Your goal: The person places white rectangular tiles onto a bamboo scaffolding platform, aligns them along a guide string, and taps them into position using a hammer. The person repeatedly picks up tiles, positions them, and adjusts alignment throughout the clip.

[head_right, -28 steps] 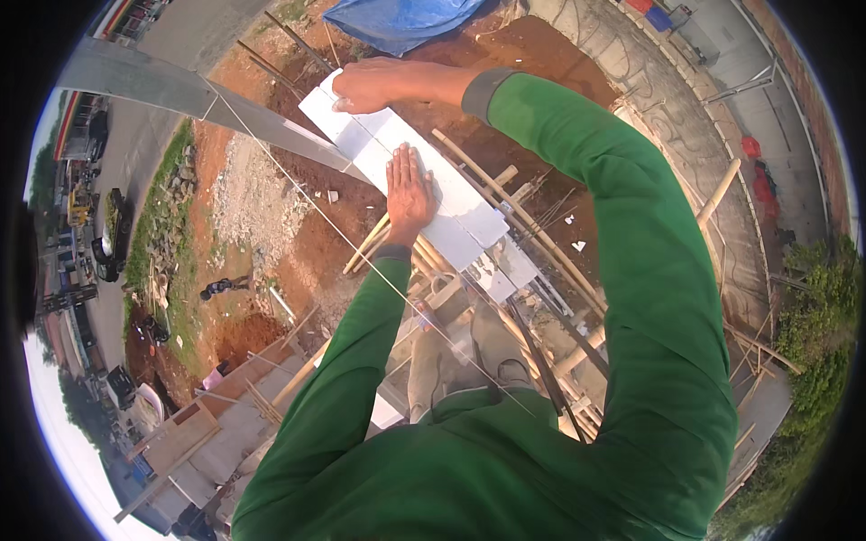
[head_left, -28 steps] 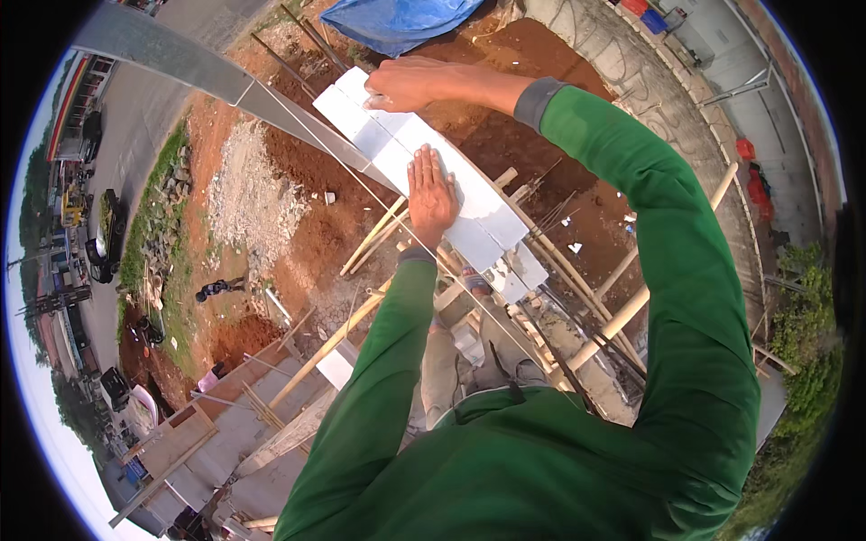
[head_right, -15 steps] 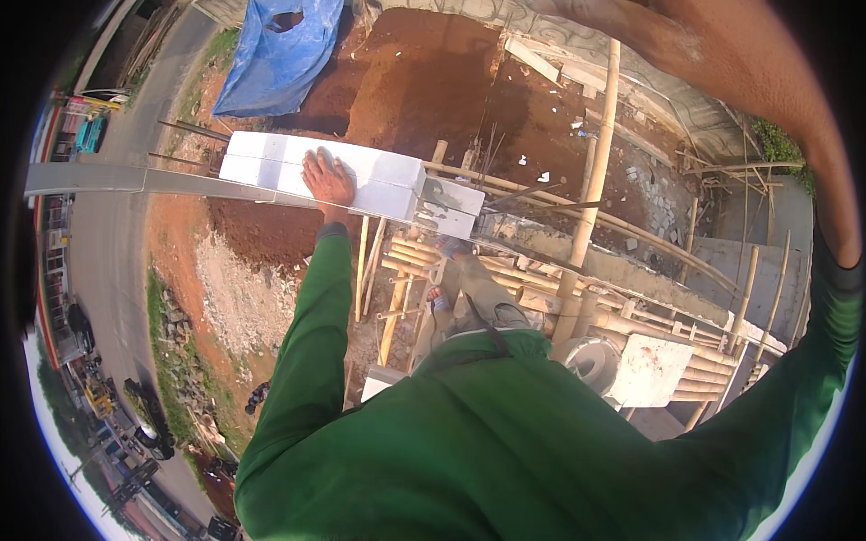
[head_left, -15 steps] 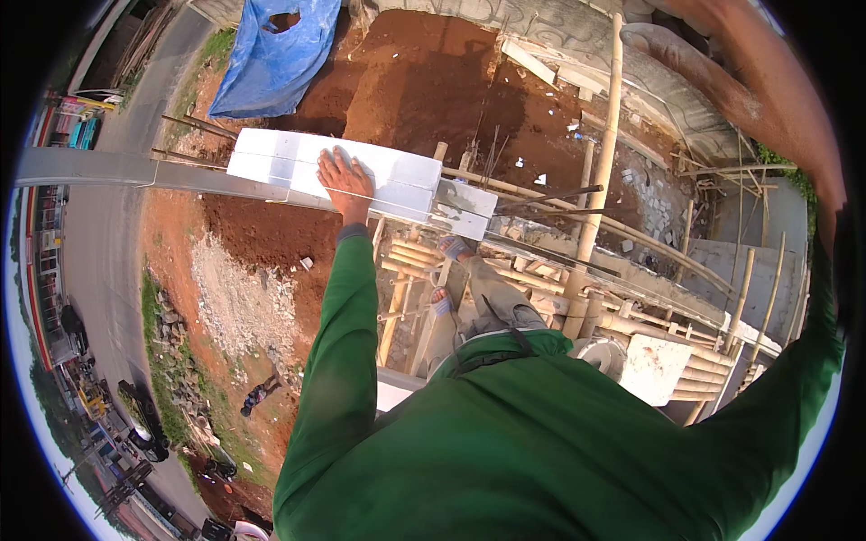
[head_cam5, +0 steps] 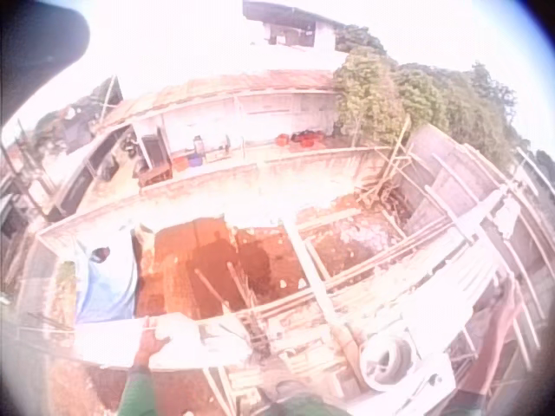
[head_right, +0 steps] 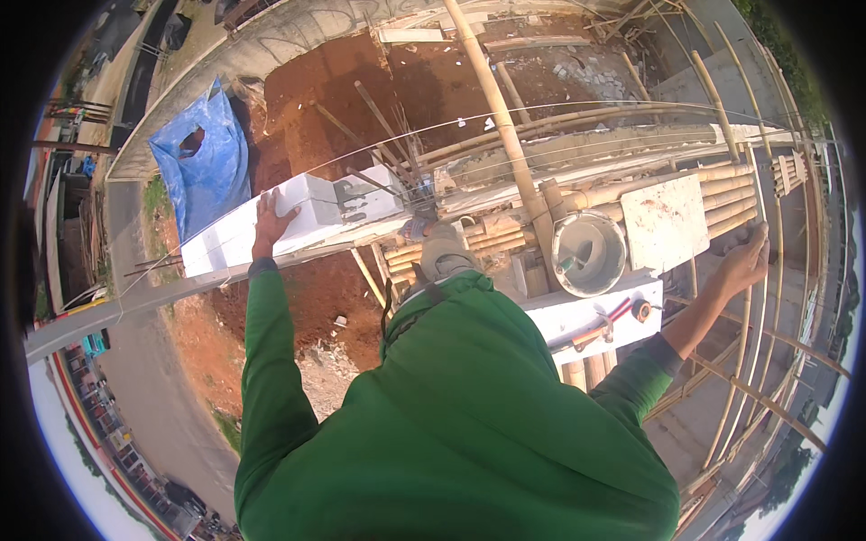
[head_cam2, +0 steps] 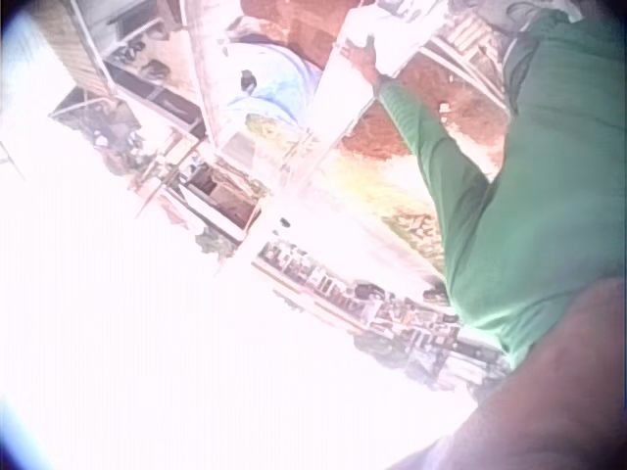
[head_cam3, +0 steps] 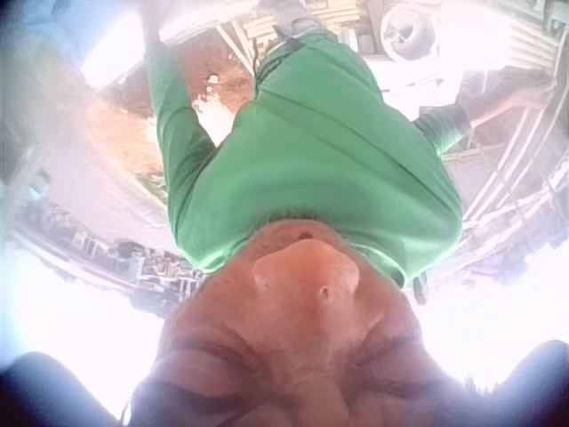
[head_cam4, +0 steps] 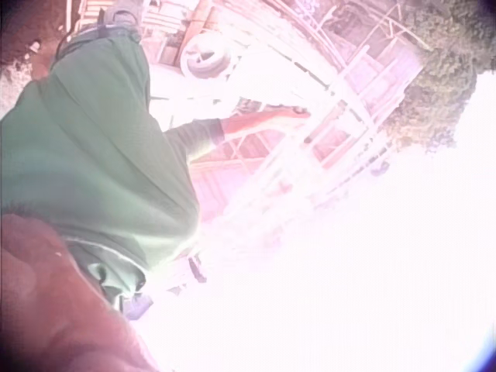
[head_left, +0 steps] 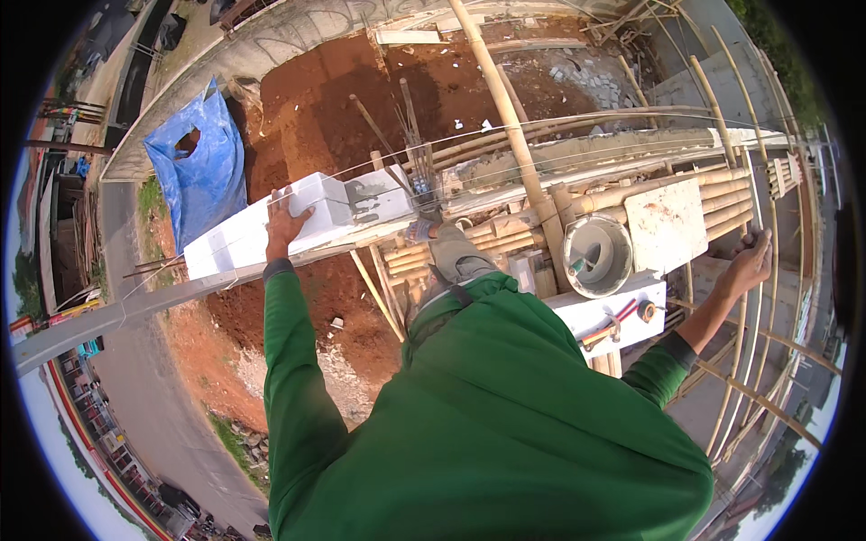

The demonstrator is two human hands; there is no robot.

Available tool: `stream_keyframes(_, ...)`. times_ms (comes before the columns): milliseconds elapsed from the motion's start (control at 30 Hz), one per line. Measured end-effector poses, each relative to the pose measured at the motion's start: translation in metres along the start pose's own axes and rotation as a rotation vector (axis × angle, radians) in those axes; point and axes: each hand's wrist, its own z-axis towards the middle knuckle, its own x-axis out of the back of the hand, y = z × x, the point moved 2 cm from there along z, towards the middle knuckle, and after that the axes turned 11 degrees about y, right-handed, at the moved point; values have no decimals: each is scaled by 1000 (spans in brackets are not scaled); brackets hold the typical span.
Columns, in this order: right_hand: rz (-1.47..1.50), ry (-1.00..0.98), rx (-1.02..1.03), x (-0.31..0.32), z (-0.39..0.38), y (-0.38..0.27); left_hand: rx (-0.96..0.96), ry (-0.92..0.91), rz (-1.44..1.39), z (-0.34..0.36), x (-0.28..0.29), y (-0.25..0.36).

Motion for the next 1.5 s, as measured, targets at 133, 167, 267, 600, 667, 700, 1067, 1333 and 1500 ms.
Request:
stream_keyframes(133, -618, -213, 75, 68, -29, 108, -66, -61, 30, 10, 2, 1)
stream_keyframes(167, -735, -205, 151, 84, -39, 124, -94, -90, 2, 12, 2, 0)
stream_keyframes(267, -883, -209, 90, 133, -72, 169, -91, -132, 14, 20, 1, -8)
stream_keyframes(600, -1249, -447, -661, 230, -291, 313, -215, -155, -84, 17, 4, 7)
stream_keyframes(667, -1214, -487, -700, 226, -331, 318, -36, -98, -54, 4, 7, 4)
stream_keyframes(700, -1200, -531, -681, 227, -340, 319, -55, -60, -15, -3, 8, 6)
stream_keyframes(1067, -1355, -861, -294, 231, -302, 354, 59, 69, -12, -53, 6, 23)
stream_keyframes(1333, -1329, -1189, -65, 179, -274, 330, -339, 273, -179, -134, -3, 66)
stream_keyframes(1500, -991, -1543, 265, 96, -276, 261, 49, 563, -155, -124, -3, 37)
